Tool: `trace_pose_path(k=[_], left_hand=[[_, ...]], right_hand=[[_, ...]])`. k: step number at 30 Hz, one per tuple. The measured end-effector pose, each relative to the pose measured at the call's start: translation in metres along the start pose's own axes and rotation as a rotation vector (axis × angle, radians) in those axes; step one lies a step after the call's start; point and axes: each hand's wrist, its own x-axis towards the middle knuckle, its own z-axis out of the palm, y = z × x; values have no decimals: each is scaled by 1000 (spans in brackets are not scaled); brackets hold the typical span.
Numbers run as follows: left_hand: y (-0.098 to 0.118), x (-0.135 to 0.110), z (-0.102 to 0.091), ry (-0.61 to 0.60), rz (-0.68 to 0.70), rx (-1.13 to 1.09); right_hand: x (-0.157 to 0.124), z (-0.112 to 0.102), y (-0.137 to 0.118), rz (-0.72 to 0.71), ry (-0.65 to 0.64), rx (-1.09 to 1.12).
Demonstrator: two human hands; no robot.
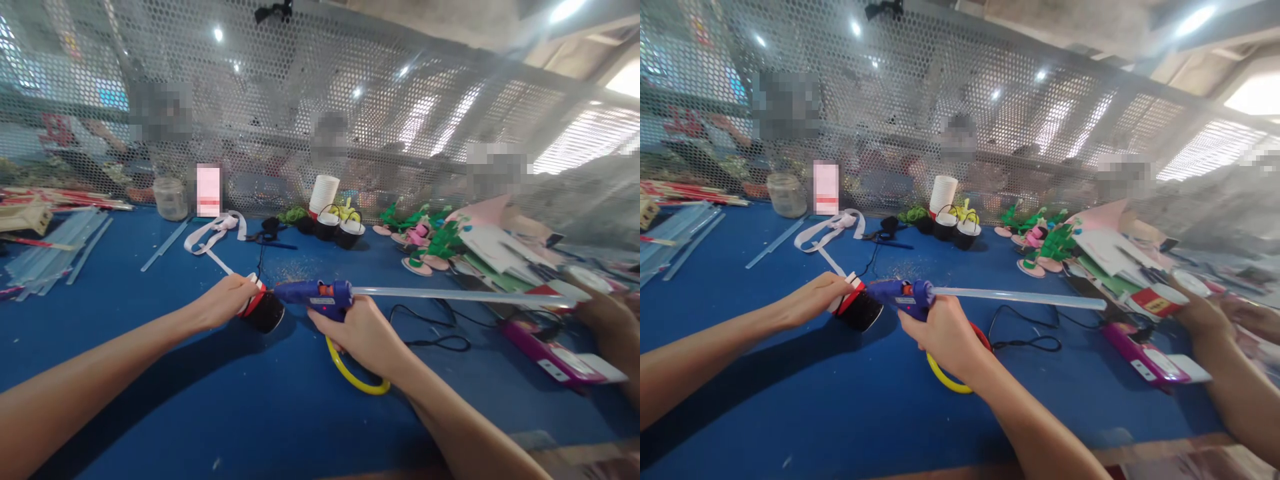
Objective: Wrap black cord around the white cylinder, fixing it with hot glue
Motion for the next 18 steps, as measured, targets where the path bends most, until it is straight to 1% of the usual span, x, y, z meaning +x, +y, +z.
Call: trace_pose_path(k=[7, 11, 13, 15, 17, 18], left_hand=[[1, 0, 0, -2, 7, -21], [3, 0, 1, 34, -43, -52], [1, 1, 1, 65, -63, -82], [-3, 3, 2, 93, -65, -123], [-9, 5, 2, 102, -57, -166], [-11, 6, 3, 99, -48, -181]], right_hand=[[1, -2, -2, -21, 10, -23], [-3, 2, 1, -46, 11, -48], [-4, 5, 5, -118, 58, -121], [-4, 8, 9, -225, 101, -204], [-5, 10, 10, -317, 109, -257], [-6, 11, 10, -341, 106, -269]])
